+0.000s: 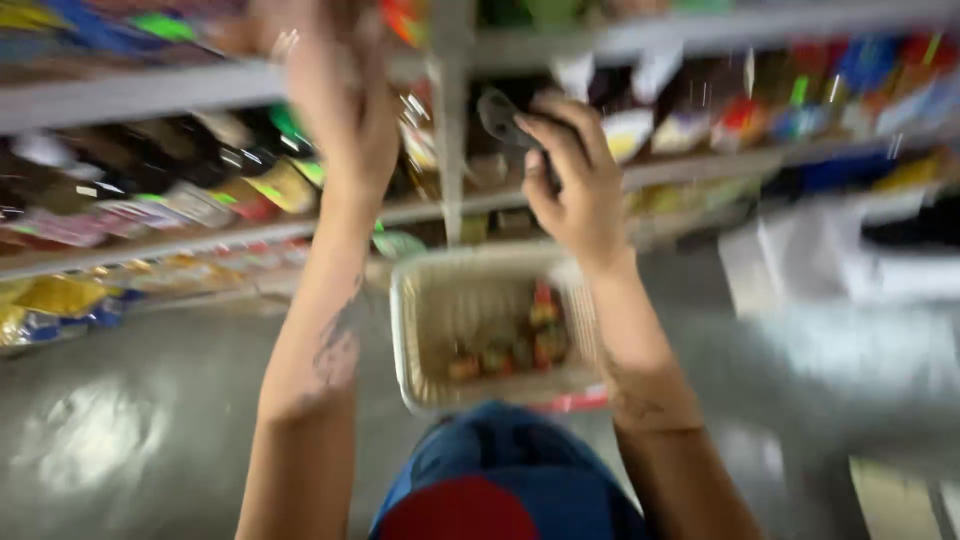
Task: Wiping canned goods with a cloth and placing them onto retail store shelves.
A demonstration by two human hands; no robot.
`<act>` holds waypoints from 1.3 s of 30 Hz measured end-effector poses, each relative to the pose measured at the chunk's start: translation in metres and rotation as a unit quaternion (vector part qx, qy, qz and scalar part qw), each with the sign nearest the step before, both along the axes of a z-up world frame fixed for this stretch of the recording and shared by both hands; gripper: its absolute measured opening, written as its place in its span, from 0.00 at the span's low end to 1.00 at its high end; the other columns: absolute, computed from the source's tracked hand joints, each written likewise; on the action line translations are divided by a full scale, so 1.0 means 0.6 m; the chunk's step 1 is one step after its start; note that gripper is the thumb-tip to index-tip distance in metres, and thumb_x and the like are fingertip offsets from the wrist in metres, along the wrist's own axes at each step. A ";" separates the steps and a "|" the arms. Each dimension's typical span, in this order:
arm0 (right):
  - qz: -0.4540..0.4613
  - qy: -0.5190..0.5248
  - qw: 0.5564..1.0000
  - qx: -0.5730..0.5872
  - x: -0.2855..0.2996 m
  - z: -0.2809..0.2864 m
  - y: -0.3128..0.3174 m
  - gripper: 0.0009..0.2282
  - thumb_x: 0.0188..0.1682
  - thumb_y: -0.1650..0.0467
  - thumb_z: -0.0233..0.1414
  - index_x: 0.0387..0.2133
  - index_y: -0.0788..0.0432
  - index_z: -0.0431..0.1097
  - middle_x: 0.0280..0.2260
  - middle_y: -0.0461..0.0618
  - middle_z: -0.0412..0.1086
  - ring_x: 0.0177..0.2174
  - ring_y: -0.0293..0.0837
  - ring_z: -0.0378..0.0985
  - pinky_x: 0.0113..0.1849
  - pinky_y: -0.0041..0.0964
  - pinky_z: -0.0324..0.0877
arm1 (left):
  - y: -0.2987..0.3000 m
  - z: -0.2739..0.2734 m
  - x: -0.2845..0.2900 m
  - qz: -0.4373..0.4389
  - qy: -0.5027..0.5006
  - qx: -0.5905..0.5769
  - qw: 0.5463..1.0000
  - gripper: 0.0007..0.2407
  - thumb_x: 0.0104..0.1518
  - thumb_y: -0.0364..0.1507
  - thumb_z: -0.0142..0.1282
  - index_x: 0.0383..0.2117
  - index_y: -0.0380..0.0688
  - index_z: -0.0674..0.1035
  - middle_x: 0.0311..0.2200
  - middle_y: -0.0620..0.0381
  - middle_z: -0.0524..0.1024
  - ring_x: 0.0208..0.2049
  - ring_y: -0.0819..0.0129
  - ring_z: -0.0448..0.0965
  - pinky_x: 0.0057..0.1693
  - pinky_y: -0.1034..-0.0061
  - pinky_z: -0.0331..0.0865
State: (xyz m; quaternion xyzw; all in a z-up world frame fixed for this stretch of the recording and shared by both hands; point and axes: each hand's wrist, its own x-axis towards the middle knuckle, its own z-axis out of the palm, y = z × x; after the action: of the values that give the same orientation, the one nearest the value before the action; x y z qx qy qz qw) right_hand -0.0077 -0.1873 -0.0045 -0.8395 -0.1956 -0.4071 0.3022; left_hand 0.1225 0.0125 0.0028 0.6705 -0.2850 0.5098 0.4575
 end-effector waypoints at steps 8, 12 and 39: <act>-0.134 0.405 0.897 0.114 -0.018 -0.568 -0.183 0.15 0.46 0.62 0.62 0.44 0.49 0.71 0.40 0.53 0.76 0.42 0.59 0.80 0.43 0.55 0.74 | -0.143 -0.466 -0.190 -0.192 0.411 0.227 0.862 0.15 0.61 0.25 0.55 0.54 0.45 0.74 0.38 0.36 0.76 0.39 0.32 0.78 0.45 0.44 0.71; -0.132 0.611 0.764 0.159 -0.069 -0.620 -0.135 0.18 0.43 0.64 0.58 0.43 0.59 0.68 0.42 0.67 0.71 0.42 0.69 0.78 0.44 0.67 0.70 | -0.156 -0.753 -0.259 -0.205 0.642 0.280 0.684 0.11 0.62 0.32 0.51 0.50 0.48 0.76 0.42 0.41 0.77 0.39 0.32 0.80 0.43 0.41 0.75; -0.133 0.732 0.663 -0.088 -0.221 -1.234 -0.150 0.31 0.46 0.68 0.56 0.65 0.56 0.54 0.65 0.67 0.55 0.59 0.70 0.65 0.47 0.87 0.60 | -0.224 -1.075 -0.331 -0.132 0.947 -0.151 0.252 0.27 0.56 0.61 0.44 0.28 0.50 0.79 0.14 0.67 0.60 0.14 0.75 0.65 0.23 0.79 0.65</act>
State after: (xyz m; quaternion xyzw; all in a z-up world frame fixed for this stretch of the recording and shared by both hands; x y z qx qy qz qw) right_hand -0.1404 -0.2773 -0.7448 -0.9068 0.1670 0.3214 0.2158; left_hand -0.0763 -0.1218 -0.6421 0.5449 0.3496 -0.5240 0.5535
